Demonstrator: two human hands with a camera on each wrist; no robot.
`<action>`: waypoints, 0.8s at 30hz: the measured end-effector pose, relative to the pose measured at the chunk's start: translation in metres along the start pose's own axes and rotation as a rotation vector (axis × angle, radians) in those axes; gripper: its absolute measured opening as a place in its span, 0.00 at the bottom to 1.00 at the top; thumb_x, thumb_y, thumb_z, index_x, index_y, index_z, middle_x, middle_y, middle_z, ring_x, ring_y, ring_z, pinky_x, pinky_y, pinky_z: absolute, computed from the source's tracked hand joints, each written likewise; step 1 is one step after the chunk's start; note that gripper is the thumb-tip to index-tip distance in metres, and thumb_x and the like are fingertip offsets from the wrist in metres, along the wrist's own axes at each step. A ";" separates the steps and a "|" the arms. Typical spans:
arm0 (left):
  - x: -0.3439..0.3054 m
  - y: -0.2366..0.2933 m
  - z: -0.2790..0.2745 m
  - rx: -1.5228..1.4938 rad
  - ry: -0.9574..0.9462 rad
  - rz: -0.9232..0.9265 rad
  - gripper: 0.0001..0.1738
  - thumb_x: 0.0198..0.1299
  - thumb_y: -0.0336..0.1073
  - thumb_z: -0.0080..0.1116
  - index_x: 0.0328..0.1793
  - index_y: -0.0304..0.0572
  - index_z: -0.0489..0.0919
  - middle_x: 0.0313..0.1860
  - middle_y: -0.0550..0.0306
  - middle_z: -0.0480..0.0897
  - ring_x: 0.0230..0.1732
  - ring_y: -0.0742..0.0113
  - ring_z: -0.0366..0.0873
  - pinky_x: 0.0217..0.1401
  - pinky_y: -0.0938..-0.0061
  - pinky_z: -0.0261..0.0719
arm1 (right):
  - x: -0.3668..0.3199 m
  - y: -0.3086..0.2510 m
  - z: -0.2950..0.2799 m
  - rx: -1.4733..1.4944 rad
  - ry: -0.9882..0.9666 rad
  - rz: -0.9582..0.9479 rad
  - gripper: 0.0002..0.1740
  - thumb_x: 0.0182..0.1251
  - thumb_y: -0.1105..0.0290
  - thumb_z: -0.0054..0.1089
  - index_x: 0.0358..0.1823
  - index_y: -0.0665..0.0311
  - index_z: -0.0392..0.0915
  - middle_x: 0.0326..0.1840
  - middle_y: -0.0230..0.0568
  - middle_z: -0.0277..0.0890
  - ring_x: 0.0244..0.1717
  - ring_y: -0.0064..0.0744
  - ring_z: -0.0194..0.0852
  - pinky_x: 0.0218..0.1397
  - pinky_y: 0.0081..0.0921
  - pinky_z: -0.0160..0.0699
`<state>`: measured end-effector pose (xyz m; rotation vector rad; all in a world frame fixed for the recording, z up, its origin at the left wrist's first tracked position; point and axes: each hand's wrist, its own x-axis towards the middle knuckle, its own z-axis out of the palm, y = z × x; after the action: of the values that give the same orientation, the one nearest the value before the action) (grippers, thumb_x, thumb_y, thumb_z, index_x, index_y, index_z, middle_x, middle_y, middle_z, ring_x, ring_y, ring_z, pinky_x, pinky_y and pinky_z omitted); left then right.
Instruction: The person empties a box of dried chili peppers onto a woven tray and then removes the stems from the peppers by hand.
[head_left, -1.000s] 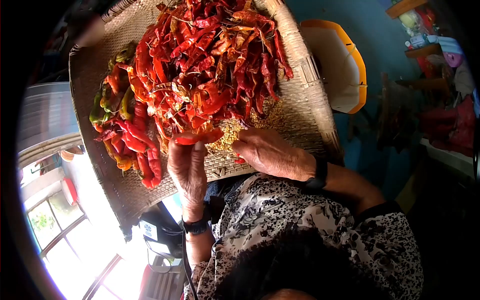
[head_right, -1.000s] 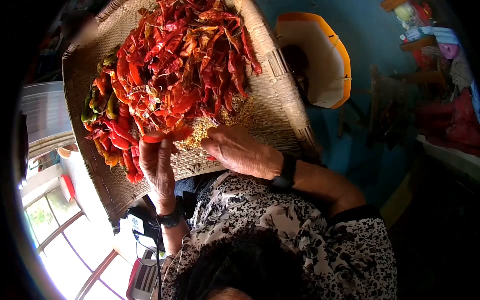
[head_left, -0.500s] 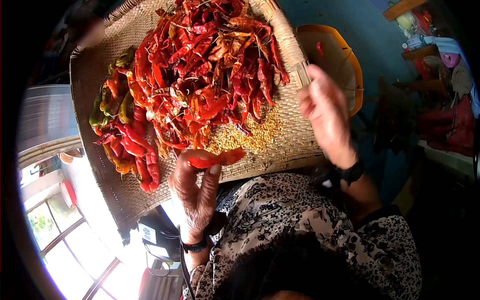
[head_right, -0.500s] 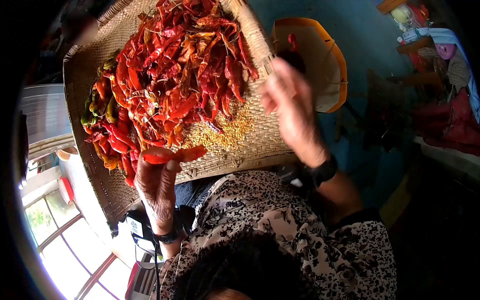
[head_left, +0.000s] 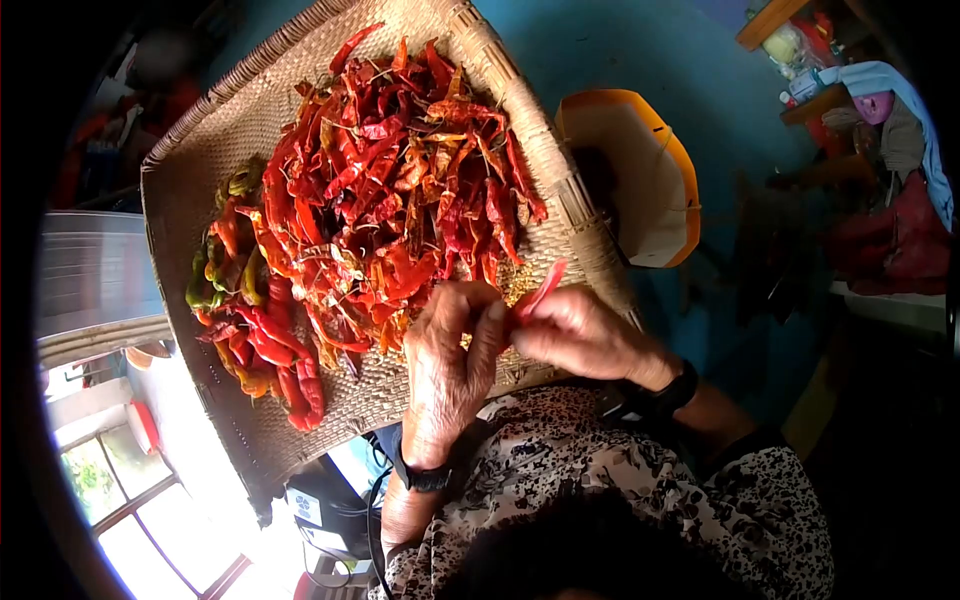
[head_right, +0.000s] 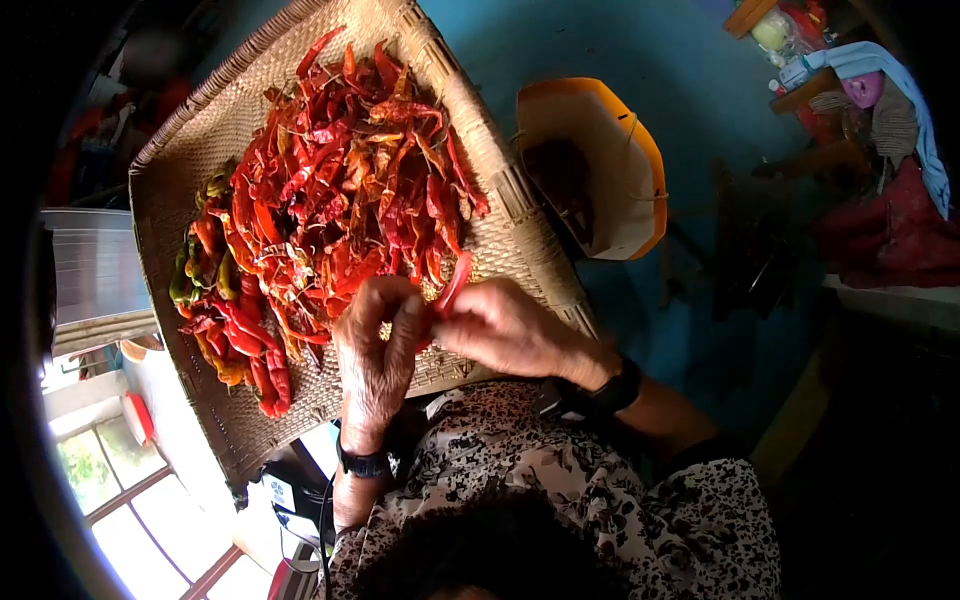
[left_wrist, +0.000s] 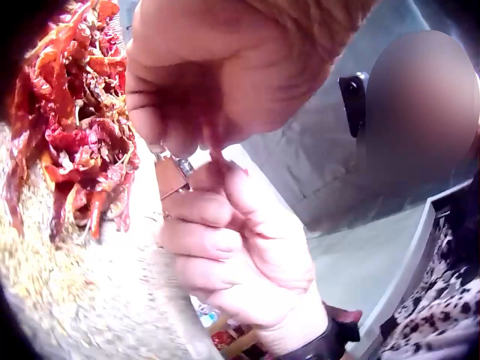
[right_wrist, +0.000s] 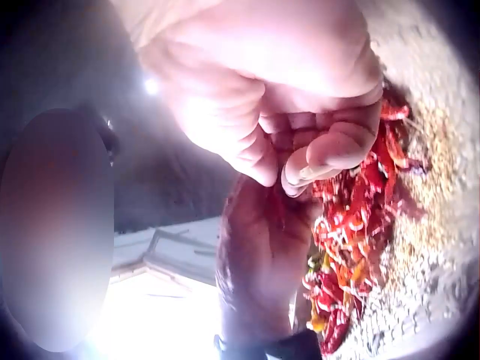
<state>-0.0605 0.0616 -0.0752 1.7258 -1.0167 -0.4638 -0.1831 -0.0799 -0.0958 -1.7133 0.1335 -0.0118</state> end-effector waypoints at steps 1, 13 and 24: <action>0.008 -0.005 0.000 0.113 0.056 0.104 0.04 0.63 0.23 0.56 0.42 0.38 0.75 0.33 0.55 0.79 0.30 0.69 0.79 0.30 0.75 0.78 | 0.001 0.002 -0.001 0.263 0.163 -0.022 0.13 0.72 0.61 0.54 0.40 0.64 0.79 0.22 0.30 0.74 0.19 0.15 0.67 0.23 0.19 0.71; 0.113 -0.048 -0.003 0.699 0.209 0.218 0.25 0.60 0.35 0.61 0.63 0.44 0.69 0.58 0.44 0.74 0.40 0.47 0.83 0.37 0.60 0.84 | 0.050 0.019 -0.021 -0.359 0.590 -0.092 0.34 0.65 0.69 0.62 0.71 0.65 0.59 0.67 0.52 0.63 0.40 0.35 0.78 0.46 0.29 0.82; 0.037 -0.047 0.003 0.679 0.046 0.148 0.12 0.58 0.29 0.56 0.49 0.45 0.72 0.41 0.48 0.78 0.35 0.49 0.82 0.32 0.59 0.81 | 0.030 0.019 0.026 -0.148 0.428 0.093 0.26 0.63 0.74 0.59 0.62 0.69 0.66 0.41 0.57 0.78 0.34 0.47 0.80 0.39 0.37 0.78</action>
<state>-0.0221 0.0349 -0.1128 2.2130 -1.3545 0.0344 -0.1529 -0.0601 -0.1207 -1.8305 0.5430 -0.3070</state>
